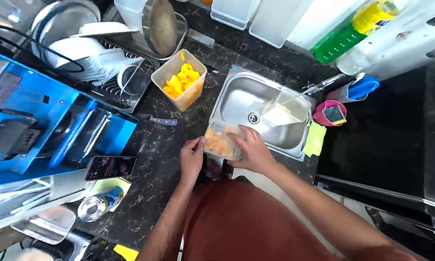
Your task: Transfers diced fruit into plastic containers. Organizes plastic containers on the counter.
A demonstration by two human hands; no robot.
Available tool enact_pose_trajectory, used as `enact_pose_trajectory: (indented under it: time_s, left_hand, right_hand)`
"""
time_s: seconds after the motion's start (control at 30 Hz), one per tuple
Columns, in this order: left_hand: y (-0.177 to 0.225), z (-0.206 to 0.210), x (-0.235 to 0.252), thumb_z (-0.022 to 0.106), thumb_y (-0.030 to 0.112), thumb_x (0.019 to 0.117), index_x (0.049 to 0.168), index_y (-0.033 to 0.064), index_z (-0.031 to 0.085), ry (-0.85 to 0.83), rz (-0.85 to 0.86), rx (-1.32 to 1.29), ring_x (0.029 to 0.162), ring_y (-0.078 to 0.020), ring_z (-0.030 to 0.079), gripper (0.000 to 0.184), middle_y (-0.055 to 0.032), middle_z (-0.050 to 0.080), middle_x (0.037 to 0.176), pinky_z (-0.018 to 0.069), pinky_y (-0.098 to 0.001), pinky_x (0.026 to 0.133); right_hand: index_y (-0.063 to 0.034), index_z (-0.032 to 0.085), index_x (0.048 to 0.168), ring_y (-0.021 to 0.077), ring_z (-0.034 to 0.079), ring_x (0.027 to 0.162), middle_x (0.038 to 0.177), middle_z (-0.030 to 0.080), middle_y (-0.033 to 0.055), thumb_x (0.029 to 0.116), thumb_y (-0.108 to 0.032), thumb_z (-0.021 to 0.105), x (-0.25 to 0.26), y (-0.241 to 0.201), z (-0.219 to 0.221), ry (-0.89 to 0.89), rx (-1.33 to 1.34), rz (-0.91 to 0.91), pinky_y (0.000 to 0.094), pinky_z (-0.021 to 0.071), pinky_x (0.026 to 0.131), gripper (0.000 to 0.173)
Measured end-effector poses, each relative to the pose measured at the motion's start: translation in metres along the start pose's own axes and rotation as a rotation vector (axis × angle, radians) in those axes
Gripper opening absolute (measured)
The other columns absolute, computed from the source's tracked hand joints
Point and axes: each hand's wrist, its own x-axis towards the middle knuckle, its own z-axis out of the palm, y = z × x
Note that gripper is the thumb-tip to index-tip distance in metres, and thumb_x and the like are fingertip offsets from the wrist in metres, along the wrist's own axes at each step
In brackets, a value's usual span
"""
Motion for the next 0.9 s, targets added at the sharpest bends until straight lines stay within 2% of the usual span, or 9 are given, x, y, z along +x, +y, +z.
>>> enact_pose_trajectory:
  time_s: [0.27, 0.43, 0.5, 0.57, 0.63, 0.7, 0.77, 0.83, 0.9]
  left_hand:
    - [-0.004, 0.007, 0.001, 0.062, 0.019, 0.1005, 0.109, 0.009, 0.077, 0.062, 0.123, 0.089, 0.092, -0.0102, 0.069, 0.02, -0.0049, 0.072, 0.103, 0.0589, -0.0314, 0.083]
    - [0.001, 0.004, 0.0, 0.057, 0.019, 0.1019, 0.113, 0.0109, 0.078, 0.056, 0.167, 0.286, 0.092, -0.0136, 0.069, 0.024, -0.006, 0.072, 0.105, 0.0591, -0.0354, 0.083]
    - [-0.004, 0.006, 0.001, 0.06, 0.02, 0.1011, 0.112, 0.0102, 0.077, 0.062, 0.156, 0.22, 0.091, -0.0124, 0.069, 0.022, -0.0059, 0.072, 0.104, 0.0591, -0.033, 0.082]
    - [-0.017, 0.012, 0.003, 0.06, 0.021, 0.1022, 0.118, 0.0083, 0.071, 0.054, 0.151, 0.048, 0.087, -0.0117, 0.066, 0.024, -0.0066, 0.067, 0.103, 0.0576, -0.0292, 0.078]
    - [-0.035, 0.021, 0.008, 0.056, 0.024, 0.1035, 0.128, 0.0049, 0.062, 0.027, 0.176, -0.15, 0.088, -0.0138, 0.063, 0.031, -0.0088, 0.064, 0.106, 0.0561, -0.0304, 0.077]
    - [-0.053, 0.031, 0.015, 0.057, 0.025, 0.1017, 0.136, 0.001, 0.051, 0.019, 0.223, -0.32, 0.093, -0.0156, 0.062, 0.042, -0.0106, 0.061, 0.109, 0.0553, -0.032, 0.08]
    - [-0.066, 0.04, 0.022, 0.06, 0.024, 0.0997, 0.135, 0.0015, 0.047, 0.066, 0.313, -0.382, 0.098, -0.016, 0.06, 0.043, -0.01, 0.058, 0.112, 0.0542, -0.0333, 0.085]
    - [-0.07, 0.045, 0.029, 0.059, 0.023, 0.098, 0.132, 0.0018, 0.046, 0.092, 0.375, -0.359, 0.1, -0.0173, 0.059, 0.042, -0.0106, 0.057, 0.113, 0.0531, -0.035, 0.087]
    - [-0.072, 0.045, 0.032, 0.059, 0.026, 0.0975, 0.131, 0.0009, 0.045, 0.103, 0.393, -0.323, 0.099, -0.0178, 0.06, 0.044, -0.0112, 0.058, 0.112, 0.0537, -0.0356, 0.086]
  right_hand:
    - [-0.036, 0.053, 0.146, 0.0412, 0.046, 0.138, 0.152, 0.047, 0.02, 0.0655, -0.072, 0.082, 0.009, -0.009, -0.014, -0.113, -0.046, 0.032, 0.0617, 0.0391, 0.112, 0.093]
    - [-0.0363, 0.051, 0.147, 0.0413, 0.046, 0.139, 0.153, 0.045, 0.0207, 0.0662, -0.071, 0.081, 0.013, -0.017, -0.016, -0.156, -0.11, 0.061, 0.0616, 0.0383, 0.112, 0.093]
    - [-0.0373, 0.049, 0.149, 0.0408, 0.043, 0.142, 0.155, 0.043, 0.0195, 0.0647, -0.071, 0.082, 0.014, -0.018, -0.019, -0.21, -0.11, 0.09, 0.0617, 0.0373, 0.113, 0.097]
    - [-0.036, 0.048, 0.15, 0.0416, 0.04, 0.144, 0.157, 0.041, 0.0203, 0.0635, -0.071, 0.084, 0.016, -0.02, -0.026, -0.265, -0.082, 0.105, 0.0639, 0.0331, 0.116, 0.1]
    - [-0.031, 0.052, 0.148, 0.0418, 0.038, 0.146, 0.157, 0.041, 0.0207, 0.0713, -0.073, 0.078, 0.028, -0.029, -0.043, -0.314, -0.022, 0.109, 0.0651, 0.0296, 0.118, 0.092]
    - [-0.0241, 0.062, 0.139, 0.0367, 0.047, 0.139, 0.15, 0.051, 0.016, 0.0874, -0.065, 0.069, 0.051, -0.043, -0.061, -0.255, 0.044, 0.05, 0.0609, 0.0398, 0.113, 0.066]
    - [-0.0201, 0.07, 0.125, 0.0254, 0.06, 0.124, 0.134, 0.064, 0.0062, 0.0998, -0.055, 0.057, 0.087, -0.061, -0.074, -0.166, 0.048, -0.058, 0.0512, 0.0504, 0.102, 0.045]
    - [-0.0193, 0.075, 0.111, 0.0166, 0.066, 0.111, 0.116, 0.072, -0.0013, 0.1066, -0.05, 0.045, 0.126, -0.077, -0.074, -0.117, 0.051, -0.113, 0.0453, 0.0542, 0.095, 0.043]
    - [-0.016, 0.074, 0.096, 0.0185, 0.069, 0.1, 0.1, 0.073, 0.0005, 0.1093, -0.046, 0.038, 0.157, -0.077, -0.039, -0.067, 0.033, -0.127, 0.0466, 0.0556, 0.087, 0.049]
